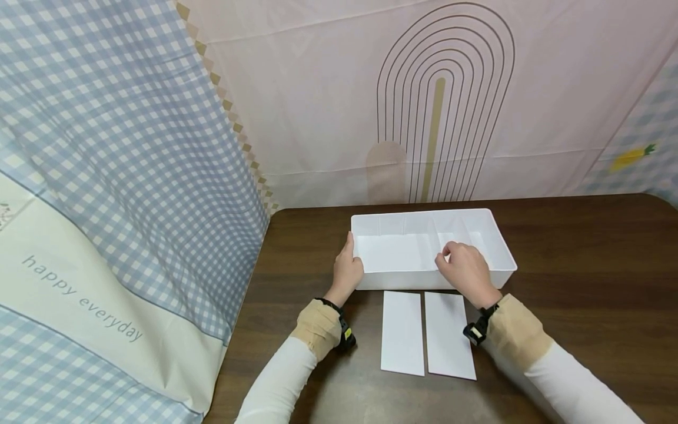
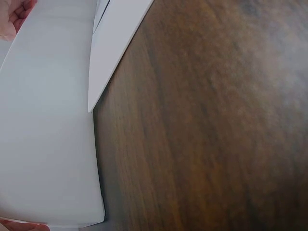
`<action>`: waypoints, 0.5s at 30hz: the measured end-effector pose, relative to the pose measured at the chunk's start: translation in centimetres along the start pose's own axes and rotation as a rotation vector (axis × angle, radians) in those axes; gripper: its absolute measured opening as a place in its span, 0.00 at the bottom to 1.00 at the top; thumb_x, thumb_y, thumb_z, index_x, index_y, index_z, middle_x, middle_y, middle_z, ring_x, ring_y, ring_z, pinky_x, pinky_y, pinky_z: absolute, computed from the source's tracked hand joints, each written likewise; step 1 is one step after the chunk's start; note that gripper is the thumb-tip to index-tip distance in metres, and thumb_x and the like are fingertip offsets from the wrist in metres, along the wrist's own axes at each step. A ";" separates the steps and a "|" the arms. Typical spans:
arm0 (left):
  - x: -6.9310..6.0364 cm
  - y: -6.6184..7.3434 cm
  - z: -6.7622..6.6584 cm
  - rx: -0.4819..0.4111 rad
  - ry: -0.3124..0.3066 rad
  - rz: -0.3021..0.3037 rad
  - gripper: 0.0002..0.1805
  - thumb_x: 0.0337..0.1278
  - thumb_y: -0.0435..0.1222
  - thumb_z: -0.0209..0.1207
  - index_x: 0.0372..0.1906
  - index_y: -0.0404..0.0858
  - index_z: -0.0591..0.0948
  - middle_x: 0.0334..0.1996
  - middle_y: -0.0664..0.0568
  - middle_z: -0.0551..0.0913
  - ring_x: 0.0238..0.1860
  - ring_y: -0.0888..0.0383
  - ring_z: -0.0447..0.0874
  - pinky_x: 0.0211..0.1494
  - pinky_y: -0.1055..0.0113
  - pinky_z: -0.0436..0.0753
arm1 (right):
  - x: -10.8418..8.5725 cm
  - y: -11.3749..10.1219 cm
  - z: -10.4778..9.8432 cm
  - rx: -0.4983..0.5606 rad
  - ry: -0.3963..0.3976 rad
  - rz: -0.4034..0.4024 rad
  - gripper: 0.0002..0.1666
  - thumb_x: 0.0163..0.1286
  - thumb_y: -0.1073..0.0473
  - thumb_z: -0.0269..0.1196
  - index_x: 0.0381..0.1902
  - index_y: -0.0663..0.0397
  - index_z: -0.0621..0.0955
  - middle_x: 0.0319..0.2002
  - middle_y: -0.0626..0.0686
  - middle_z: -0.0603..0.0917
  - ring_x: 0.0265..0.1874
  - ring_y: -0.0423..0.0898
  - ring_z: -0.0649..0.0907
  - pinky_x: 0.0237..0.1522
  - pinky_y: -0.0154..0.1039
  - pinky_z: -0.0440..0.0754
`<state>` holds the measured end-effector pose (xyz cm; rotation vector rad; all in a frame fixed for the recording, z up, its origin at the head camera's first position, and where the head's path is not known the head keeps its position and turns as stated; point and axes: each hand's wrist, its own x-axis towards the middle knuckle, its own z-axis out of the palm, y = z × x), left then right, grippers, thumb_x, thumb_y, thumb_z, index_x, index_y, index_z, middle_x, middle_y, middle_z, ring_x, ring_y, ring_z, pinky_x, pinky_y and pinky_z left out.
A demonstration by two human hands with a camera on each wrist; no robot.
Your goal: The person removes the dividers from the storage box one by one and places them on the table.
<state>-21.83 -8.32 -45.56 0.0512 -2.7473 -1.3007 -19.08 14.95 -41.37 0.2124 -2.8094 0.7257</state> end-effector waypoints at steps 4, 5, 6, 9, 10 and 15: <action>0.0 0.0 0.0 -0.017 -0.001 -0.001 0.35 0.52 0.25 0.38 0.68 0.40 0.50 0.66 0.48 0.57 0.55 0.50 0.69 0.57 0.60 0.68 | 0.2 -0.1 0.1 -0.007 -0.013 0.009 0.13 0.57 0.59 0.52 0.27 0.66 0.77 0.13 0.53 0.72 0.14 0.46 0.69 0.17 0.35 0.63; 0.0 0.1 0.0 -0.020 0.000 -0.001 0.35 0.52 0.25 0.38 0.68 0.40 0.50 0.66 0.48 0.57 0.58 0.52 0.66 0.58 0.59 0.68 | 0.2 -0.1 0.2 -0.009 -0.017 0.012 0.14 0.57 0.58 0.52 0.28 0.67 0.77 0.14 0.54 0.73 0.15 0.46 0.69 0.17 0.36 0.63; 0.0 0.1 0.0 -0.019 0.001 0.000 0.35 0.52 0.25 0.38 0.68 0.40 0.50 0.66 0.48 0.57 0.60 0.53 0.64 0.58 0.59 0.68 | 0.3 -0.2 0.2 -0.011 -0.023 0.017 0.15 0.57 0.58 0.52 0.30 0.67 0.77 0.15 0.55 0.73 0.15 0.46 0.70 0.18 0.36 0.64; 0.0 0.1 0.0 -0.011 0.001 0.003 0.35 0.51 0.25 0.38 0.68 0.40 0.50 0.66 0.48 0.57 0.56 0.51 0.68 0.56 0.59 0.69 | 0.4 -0.2 0.4 -0.015 -0.032 0.030 0.16 0.57 0.57 0.53 0.34 0.68 0.77 0.17 0.56 0.75 0.16 0.47 0.71 0.19 0.38 0.67; 0.0 0.1 0.0 -0.008 0.002 0.004 0.35 0.51 0.25 0.38 0.68 0.40 0.50 0.66 0.48 0.57 0.55 0.51 0.69 0.56 0.59 0.69 | 0.4 -0.3 0.5 -0.017 -0.033 0.032 0.17 0.57 0.57 0.53 0.34 0.68 0.77 0.17 0.56 0.76 0.16 0.47 0.71 0.20 0.39 0.67; -0.1 0.1 0.0 -0.005 0.002 0.007 0.35 0.51 0.25 0.38 0.68 0.39 0.50 0.66 0.48 0.58 0.58 0.52 0.66 0.57 0.59 0.69 | 0.4 -0.3 0.6 -0.021 -0.030 0.040 0.17 0.57 0.58 0.53 0.36 0.69 0.76 0.18 0.57 0.77 0.17 0.49 0.72 0.21 0.42 0.70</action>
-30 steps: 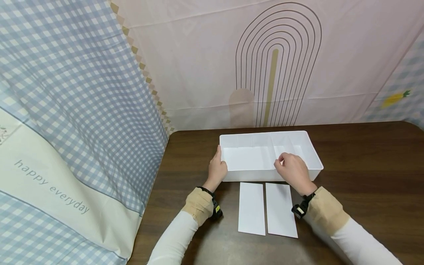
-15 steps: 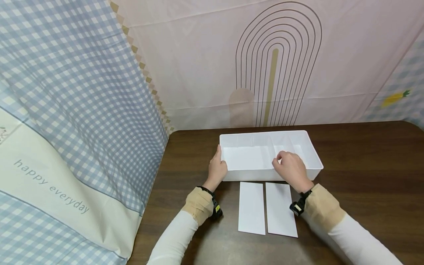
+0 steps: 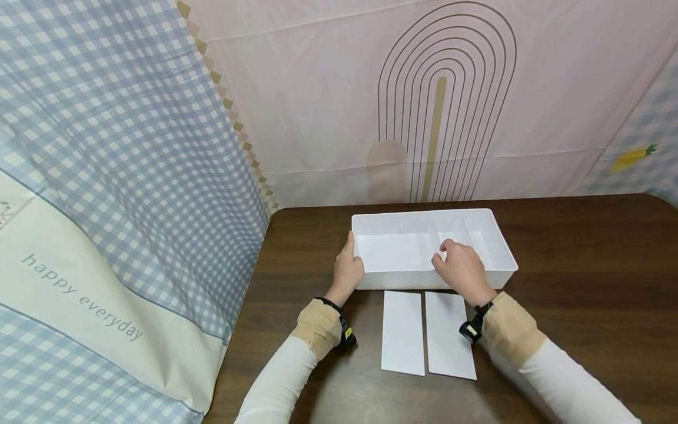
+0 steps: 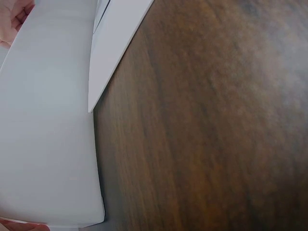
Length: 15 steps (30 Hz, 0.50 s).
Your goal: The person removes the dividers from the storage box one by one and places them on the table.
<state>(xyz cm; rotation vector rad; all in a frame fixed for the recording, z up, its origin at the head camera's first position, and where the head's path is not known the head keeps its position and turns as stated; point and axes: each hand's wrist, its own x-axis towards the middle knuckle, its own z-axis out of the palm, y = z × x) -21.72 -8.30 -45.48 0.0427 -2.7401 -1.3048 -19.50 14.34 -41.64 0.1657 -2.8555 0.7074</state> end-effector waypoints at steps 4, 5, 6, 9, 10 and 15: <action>0.0 0.0 0.0 -0.003 0.000 0.003 0.35 0.50 0.25 0.38 0.68 0.39 0.50 0.66 0.47 0.58 0.58 0.52 0.66 0.57 0.59 0.68 | 0.0 0.0 0.0 -0.006 -0.005 0.012 0.19 0.57 0.59 0.53 0.39 0.71 0.75 0.18 0.59 0.78 0.17 0.49 0.73 0.22 0.44 0.71; 0.0 0.0 0.0 -0.004 0.001 0.004 0.35 0.50 0.25 0.38 0.68 0.39 0.50 0.66 0.47 0.58 0.59 0.52 0.66 0.57 0.59 0.68 | 0.0 0.0 0.0 -0.008 -0.007 0.015 0.19 0.57 0.58 0.53 0.40 0.71 0.75 0.18 0.59 0.78 0.17 0.49 0.73 0.22 0.44 0.71; 0.0 0.0 0.0 -0.005 0.002 0.004 0.35 0.50 0.25 0.38 0.68 0.39 0.51 0.66 0.47 0.58 0.59 0.52 0.65 0.58 0.59 0.68 | 0.1 0.0 0.0 -0.009 -0.011 0.018 0.20 0.58 0.58 0.53 0.40 0.72 0.75 0.18 0.59 0.78 0.17 0.50 0.73 0.22 0.44 0.71; 0.0 0.0 0.0 -0.006 0.003 0.002 0.35 0.50 0.25 0.38 0.68 0.39 0.51 0.66 0.47 0.58 0.59 0.52 0.66 0.58 0.59 0.68 | 0.1 0.0 0.0 -0.009 -0.020 0.025 0.20 0.58 0.58 0.53 0.42 0.72 0.75 0.19 0.61 0.79 0.17 0.50 0.74 0.22 0.45 0.71; 0.0 0.0 0.0 -0.005 0.003 0.001 0.35 0.50 0.25 0.38 0.68 0.39 0.51 0.66 0.48 0.58 0.59 0.52 0.66 0.58 0.59 0.68 | 0.1 0.0 0.0 -0.008 -0.023 0.027 0.21 0.58 0.58 0.53 0.42 0.72 0.75 0.20 0.61 0.80 0.18 0.50 0.74 0.22 0.45 0.72; 0.0 0.0 0.0 -0.007 0.000 0.001 0.35 0.51 0.25 0.37 0.68 0.39 0.50 0.66 0.48 0.57 0.58 0.51 0.67 0.58 0.59 0.68 | 0.3 0.2 0.1 -0.005 -0.033 0.035 0.21 0.59 0.58 0.52 0.43 0.72 0.74 0.22 0.63 0.81 0.17 0.50 0.74 0.20 0.44 0.71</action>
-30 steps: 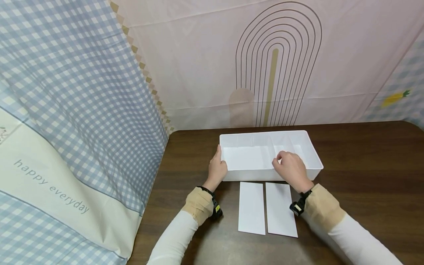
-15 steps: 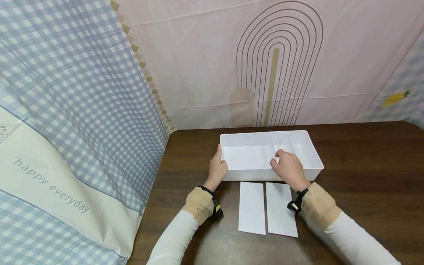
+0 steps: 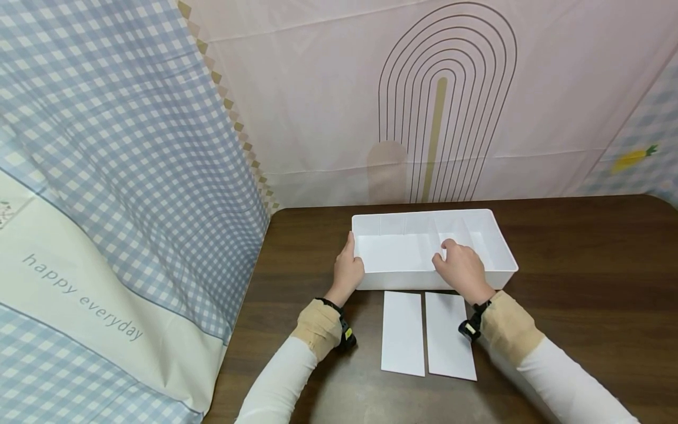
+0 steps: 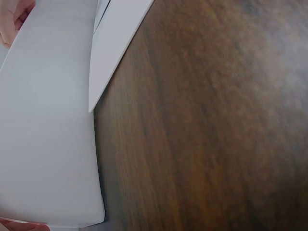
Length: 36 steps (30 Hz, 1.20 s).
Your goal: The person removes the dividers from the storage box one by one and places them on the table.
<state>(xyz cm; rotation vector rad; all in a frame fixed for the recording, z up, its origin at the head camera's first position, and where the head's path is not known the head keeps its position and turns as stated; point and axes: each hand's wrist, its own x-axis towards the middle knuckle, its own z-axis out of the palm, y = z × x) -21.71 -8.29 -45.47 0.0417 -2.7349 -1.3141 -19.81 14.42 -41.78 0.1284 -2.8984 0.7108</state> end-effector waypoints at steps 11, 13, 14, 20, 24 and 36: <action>-0.2 0.3 -0.1 -0.009 -0.008 0.003 0.35 0.52 0.25 0.37 0.68 0.39 0.49 0.66 0.48 0.55 0.64 0.54 0.56 0.62 0.59 0.64 | 0.4 0.2 0.0 0.017 -0.017 -0.002 0.19 0.59 0.58 0.51 0.38 0.71 0.74 0.16 0.58 0.78 0.12 0.46 0.70 0.13 0.36 0.64; -0.2 0.3 -0.1 -0.008 -0.007 0.004 0.35 0.51 0.25 0.37 0.68 0.39 0.49 0.66 0.48 0.56 0.64 0.54 0.56 0.62 0.59 0.64 | 0.4 0.2 0.1 0.015 -0.027 0.003 0.18 0.59 0.58 0.51 0.37 0.71 0.75 0.16 0.57 0.78 0.13 0.46 0.70 0.13 0.36 0.64; -0.2 0.3 -0.1 -0.008 -0.007 0.005 0.35 0.51 0.25 0.37 0.68 0.39 0.49 0.67 0.48 0.55 0.64 0.54 0.56 0.62 0.59 0.64 | 0.5 0.2 0.1 0.014 -0.034 0.007 0.17 0.59 0.58 0.51 0.36 0.70 0.75 0.16 0.57 0.78 0.13 0.46 0.70 0.13 0.36 0.64; -0.2 0.3 -0.2 -0.012 -0.009 0.005 0.35 0.51 0.25 0.37 0.68 0.39 0.49 0.67 0.48 0.55 0.65 0.54 0.55 0.62 0.59 0.63 | 0.6 0.4 0.3 0.001 -0.068 0.022 0.15 0.58 0.58 0.50 0.29 0.67 0.75 0.15 0.55 0.75 0.12 0.46 0.69 0.13 0.36 0.63; -0.1 0.3 -0.2 -0.014 -0.012 0.003 0.35 0.52 0.25 0.36 0.68 0.39 0.49 0.67 0.48 0.55 0.65 0.54 0.55 0.62 0.59 0.63 | 0.6 0.4 0.4 -0.002 -0.065 0.022 0.13 0.59 0.58 0.50 0.23 0.63 0.73 0.13 0.53 0.72 0.12 0.45 0.67 0.12 0.36 0.62; -0.2 0.2 -0.2 -0.011 -0.012 0.008 0.34 0.52 0.25 0.37 0.68 0.39 0.49 0.66 0.47 0.56 0.64 0.53 0.58 0.61 0.59 0.65 | 0.7 0.6 0.8 0.001 -0.072 0.017 0.13 0.58 0.60 0.48 0.15 0.56 0.66 0.11 0.49 0.65 0.11 0.44 0.64 0.12 0.35 0.59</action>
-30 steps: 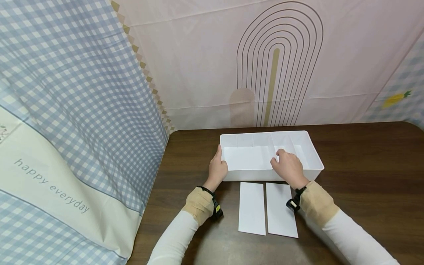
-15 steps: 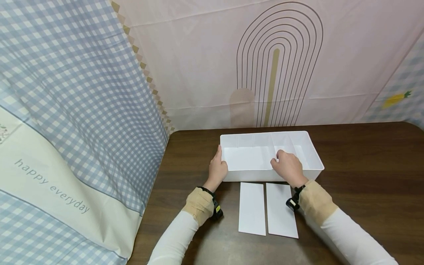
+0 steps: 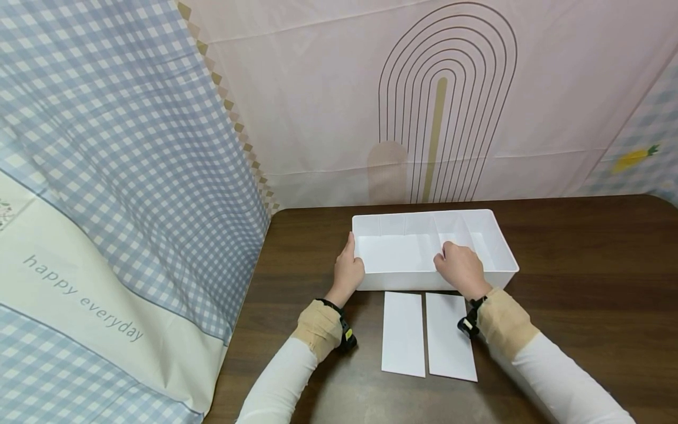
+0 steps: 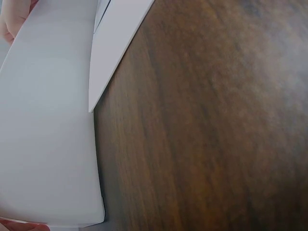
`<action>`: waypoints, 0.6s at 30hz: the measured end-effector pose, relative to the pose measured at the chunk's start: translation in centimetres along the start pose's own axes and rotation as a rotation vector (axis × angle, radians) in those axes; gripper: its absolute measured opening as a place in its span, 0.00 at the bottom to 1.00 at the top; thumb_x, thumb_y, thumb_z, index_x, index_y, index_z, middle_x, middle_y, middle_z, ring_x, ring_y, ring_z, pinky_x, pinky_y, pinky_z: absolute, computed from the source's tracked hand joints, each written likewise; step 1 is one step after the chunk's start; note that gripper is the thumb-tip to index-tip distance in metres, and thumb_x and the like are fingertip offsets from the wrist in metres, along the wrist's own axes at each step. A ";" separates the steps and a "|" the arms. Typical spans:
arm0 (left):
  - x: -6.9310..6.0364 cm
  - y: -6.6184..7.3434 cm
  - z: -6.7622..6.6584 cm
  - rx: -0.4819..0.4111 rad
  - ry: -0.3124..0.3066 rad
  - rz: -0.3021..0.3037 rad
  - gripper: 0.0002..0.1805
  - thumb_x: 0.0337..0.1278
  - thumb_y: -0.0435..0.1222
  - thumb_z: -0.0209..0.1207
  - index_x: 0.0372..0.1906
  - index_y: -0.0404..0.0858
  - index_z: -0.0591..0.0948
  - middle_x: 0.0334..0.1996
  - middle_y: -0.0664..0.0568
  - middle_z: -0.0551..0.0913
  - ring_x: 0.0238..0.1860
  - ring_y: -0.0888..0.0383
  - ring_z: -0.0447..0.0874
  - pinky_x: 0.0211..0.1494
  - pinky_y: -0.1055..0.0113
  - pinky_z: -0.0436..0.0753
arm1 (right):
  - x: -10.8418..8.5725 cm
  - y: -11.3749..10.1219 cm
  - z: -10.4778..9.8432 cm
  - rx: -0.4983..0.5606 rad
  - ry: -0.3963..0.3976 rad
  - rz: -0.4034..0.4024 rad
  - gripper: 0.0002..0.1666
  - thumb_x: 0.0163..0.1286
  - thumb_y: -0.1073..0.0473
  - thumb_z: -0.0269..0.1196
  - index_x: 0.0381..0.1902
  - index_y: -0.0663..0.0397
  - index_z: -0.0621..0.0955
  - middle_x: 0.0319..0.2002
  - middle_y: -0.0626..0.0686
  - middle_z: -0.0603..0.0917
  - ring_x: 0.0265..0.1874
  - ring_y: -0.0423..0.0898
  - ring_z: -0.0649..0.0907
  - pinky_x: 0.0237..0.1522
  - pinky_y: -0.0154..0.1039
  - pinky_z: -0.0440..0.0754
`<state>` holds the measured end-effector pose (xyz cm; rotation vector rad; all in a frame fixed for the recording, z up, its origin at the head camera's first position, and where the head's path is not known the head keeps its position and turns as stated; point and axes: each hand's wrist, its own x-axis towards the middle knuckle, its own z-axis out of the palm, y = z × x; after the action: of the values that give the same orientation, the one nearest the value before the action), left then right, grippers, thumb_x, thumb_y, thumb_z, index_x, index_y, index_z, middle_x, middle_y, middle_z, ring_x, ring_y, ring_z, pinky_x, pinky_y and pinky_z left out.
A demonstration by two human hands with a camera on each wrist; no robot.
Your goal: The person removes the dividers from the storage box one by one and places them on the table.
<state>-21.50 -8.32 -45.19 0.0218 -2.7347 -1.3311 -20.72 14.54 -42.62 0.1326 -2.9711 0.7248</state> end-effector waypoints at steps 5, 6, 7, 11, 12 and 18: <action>0.0 0.0 0.0 0.005 0.000 -0.001 0.34 0.52 0.24 0.37 0.68 0.39 0.49 0.67 0.48 0.56 0.63 0.52 0.59 0.60 0.59 0.66 | 0.0 0.0 0.1 0.002 0.004 0.000 0.15 0.58 0.61 0.47 0.13 0.54 0.63 0.10 0.48 0.63 0.11 0.43 0.62 0.11 0.34 0.58; 0.0 0.0 0.0 0.003 0.000 -0.003 0.34 0.53 0.24 0.37 0.68 0.39 0.49 0.67 0.48 0.56 0.63 0.52 0.59 0.60 0.59 0.66 | 0.0 0.0 0.1 0.001 0.004 0.000 0.15 0.58 0.62 0.47 0.13 0.54 0.62 0.10 0.48 0.63 0.10 0.43 0.62 0.11 0.34 0.58; 0.0 0.0 0.0 0.004 0.001 -0.004 0.34 0.52 0.24 0.37 0.68 0.39 0.49 0.67 0.48 0.56 0.63 0.52 0.58 0.60 0.59 0.65 | 0.0 0.0 0.1 0.000 0.005 -0.002 0.15 0.58 0.62 0.47 0.13 0.54 0.62 0.10 0.48 0.62 0.10 0.43 0.62 0.11 0.34 0.58; 0.0 0.0 0.0 0.005 0.004 -0.001 0.35 0.52 0.25 0.37 0.68 0.39 0.49 0.66 0.47 0.56 0.64 0.53 0.57 0.61 0.59 0.65 | 0.0 0.0 0.1 -0.002 0.003 -0.005 0.15 0.59 0.62 0.47 0.12 0.54 0.63 0.10 0.48 0.62 0.10 0.43 0.62 0.11 0.34 0.58; 0.0 0.0 0.0 0.006 0.004 0.000 0.35 0.52 0.25 0.37 0.68 0.39 0.49 0.66 0.47 0.56 0.64 0.53 0.57 0.61 0.59 0.65 | 0.0 0.0 0.1 -0.001 0.003 -0.005 0.15 0.59 0.62 0.47 0.13 0.54 0.63 0.10 0.48 0.62 0.10 0.43 0.62 0.11 0.34 0.58; 0.0 0.0 0.0 0.005 0.007 0.007 0.35 0.52 0.24 0.37 0.68 0.38 0.49 0.67 0.47 0.55 0.64 0.53 0.57 0.60 0.59 0.66 | 0.0 0.0 0.2 -0.002 0.006 -0.005 0.15 0.59 0.62 0.46 0.13 0.55 0.64 0.10 0.48 0.63 0.10 0.43 0.63 0.11 0.34 0.58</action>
<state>-21.50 -8.28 -45.21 0.0177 -2.7297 -1.3198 -20.78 14.50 -42.79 0.1379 -2.9645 0.7206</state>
